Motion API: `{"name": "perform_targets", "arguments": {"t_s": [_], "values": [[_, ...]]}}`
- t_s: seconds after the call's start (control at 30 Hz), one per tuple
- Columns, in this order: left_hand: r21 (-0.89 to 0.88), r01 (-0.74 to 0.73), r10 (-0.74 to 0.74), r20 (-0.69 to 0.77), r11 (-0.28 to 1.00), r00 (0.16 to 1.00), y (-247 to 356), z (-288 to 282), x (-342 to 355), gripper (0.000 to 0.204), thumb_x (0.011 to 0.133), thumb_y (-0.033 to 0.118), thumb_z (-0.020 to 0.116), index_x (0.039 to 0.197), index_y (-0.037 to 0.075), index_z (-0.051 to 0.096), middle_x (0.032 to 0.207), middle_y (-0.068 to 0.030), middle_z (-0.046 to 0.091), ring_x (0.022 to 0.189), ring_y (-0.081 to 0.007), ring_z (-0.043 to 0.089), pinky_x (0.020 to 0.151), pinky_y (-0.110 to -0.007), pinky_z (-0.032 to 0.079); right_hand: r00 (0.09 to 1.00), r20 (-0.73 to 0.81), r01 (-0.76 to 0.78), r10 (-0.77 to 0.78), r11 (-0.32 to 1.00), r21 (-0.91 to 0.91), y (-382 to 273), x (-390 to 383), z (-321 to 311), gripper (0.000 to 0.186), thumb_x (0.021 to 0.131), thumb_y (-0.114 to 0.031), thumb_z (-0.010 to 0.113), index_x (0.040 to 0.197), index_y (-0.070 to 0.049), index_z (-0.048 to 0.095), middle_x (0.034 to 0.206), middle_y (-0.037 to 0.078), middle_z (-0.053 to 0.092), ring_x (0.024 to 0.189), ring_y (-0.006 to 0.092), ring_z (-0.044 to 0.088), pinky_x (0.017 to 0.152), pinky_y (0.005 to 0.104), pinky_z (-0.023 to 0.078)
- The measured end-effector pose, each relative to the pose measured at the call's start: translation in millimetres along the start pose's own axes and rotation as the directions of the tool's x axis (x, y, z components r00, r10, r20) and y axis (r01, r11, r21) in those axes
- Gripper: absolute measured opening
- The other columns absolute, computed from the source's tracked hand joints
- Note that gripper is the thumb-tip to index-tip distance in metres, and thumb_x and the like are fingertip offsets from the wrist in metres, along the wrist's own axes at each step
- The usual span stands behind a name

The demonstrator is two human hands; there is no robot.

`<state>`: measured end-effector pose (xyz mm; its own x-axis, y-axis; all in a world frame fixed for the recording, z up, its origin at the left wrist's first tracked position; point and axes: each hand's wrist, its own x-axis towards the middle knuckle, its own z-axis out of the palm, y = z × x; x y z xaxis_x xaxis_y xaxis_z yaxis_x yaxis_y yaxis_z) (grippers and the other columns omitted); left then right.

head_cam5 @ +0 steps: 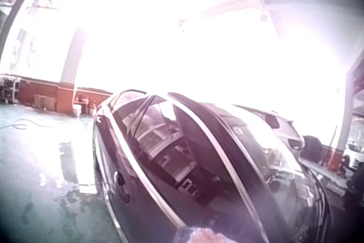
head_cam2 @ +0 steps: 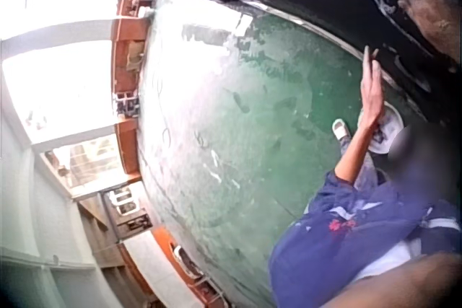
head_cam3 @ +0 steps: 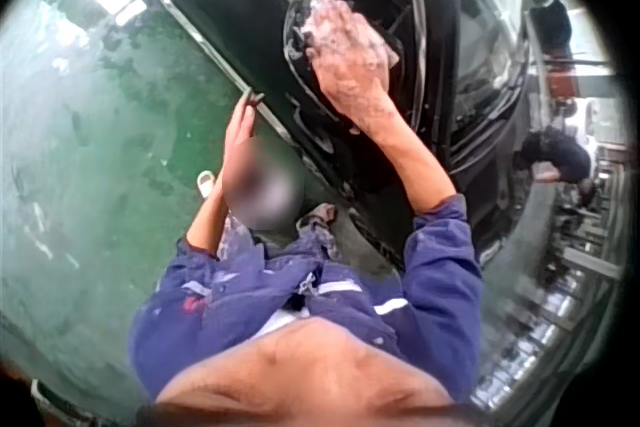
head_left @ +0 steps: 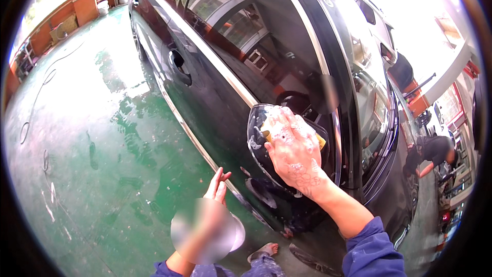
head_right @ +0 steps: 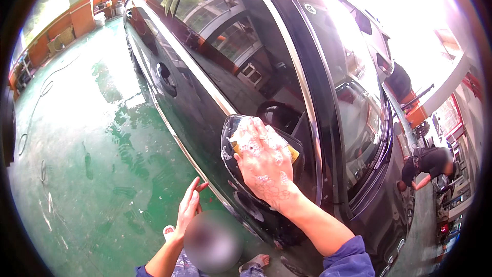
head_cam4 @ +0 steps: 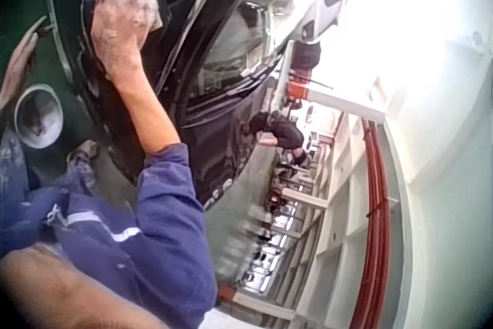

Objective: The person wipes the side mirror and door area of a black car using a purple cloth and a yellow sponge. They repeatedly dip the cloth into a bucket of soapy water and continue wiping the mirror and adjacent panels.

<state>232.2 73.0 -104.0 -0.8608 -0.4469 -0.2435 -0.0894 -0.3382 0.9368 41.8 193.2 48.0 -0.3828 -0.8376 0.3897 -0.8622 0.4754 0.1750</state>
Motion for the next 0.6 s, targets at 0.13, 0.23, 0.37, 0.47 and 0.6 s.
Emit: {"name": "perform_targets", "arguments": {"t_s": [0.13,0.23,0.37,0.47,0.6], "values": [[0.04,0.03,-0.03,0.008,0.999,1.0,-3,-14,-14,0.062,0.114,0.041,0.046,0.167,0.011,0.034,0.153,-0.0009,0.059,0.074,-0.0055,0.046,0.071,-0.024,0.046,0.998,0.0,0.07,-0.07,0.998,-0.008,21,-41,-18,0.051,0.09,-0.025,0.074,0.134,-0.002,0.066,0.153,0.016,0.056,0.146,0.0346,0.049,0.122,0.0491,0.039],[0.057,0.028,-0.029,0.008,0.998,1.0,-7,-20,-12,0.063,0.113,0.042,0.048,0.166,0.01,0.035,0.154,-0.0031,0.059,0.082,-0.0076,0.051,0.078,-0.027,0.049,0.999,0.046,0.016,-0.016,1.0,-0.008,5,-16,-10,0.052,0.091,-0.027,0.073,0.135,-0.002,0.066,0.155,0.016,0.055,0.148,0.0333,0.047,0.123,0.0487,0.038],[0.056,-0.165,0.16,0.077,0.985,0.984,14,-1,7,0.059,0.114,0.032,0.046,0.164,0.002,0.035,0.155,-0.0118,0.056,0.076,-0.0078,0.055,0.08,-0.024,0.051,1.0,0.02,-0.001,0.002,0.997,-0.073,-9,-7,8,0.054,0.098,-0.026,0.061,0.147,-0.004,0.058,0.161,0.013,0.05,0.152,0.0289,0.043,0.125,0.0469,0.033],[0.105,-0.304,0.289,0.134,0.947,0.948,33,-18,35,0.057,0.113,0.03,0.046,0.162,0.001,0.038,0.154,-0.0114,0.056,0.102,-0.0142,0.062,0.099,-0.032,0.05,0.999,-0.032,-0.001,-0.011,0.934,-0.357,-26,-73,23,0.059,0.093,-0.024,0.07,0.148,-0.006,0.057,0.159,0.011,0.053,0.151,0.0267,0.045,0.124,0.0444,0.035],[0.209,-0.578,0.525,0.259,0.789,0.811,83,-2,102,0.053,0.113,0.024,0.046,0.16,0.0,0.042,0.158,-0.0132,0.051,0.14,-0.0218,0.048,0.121,-0.038,0.033,0.968,-0.131,-0.233,0.215,0.962,-0.14,-33,-29,15,0.064,0.089,-0.027,0.073,0.147,-0.006,0.058,0.156,0.008,0.056,0.148,0.026,0.048,0.12,0.0438,0.04]]}}
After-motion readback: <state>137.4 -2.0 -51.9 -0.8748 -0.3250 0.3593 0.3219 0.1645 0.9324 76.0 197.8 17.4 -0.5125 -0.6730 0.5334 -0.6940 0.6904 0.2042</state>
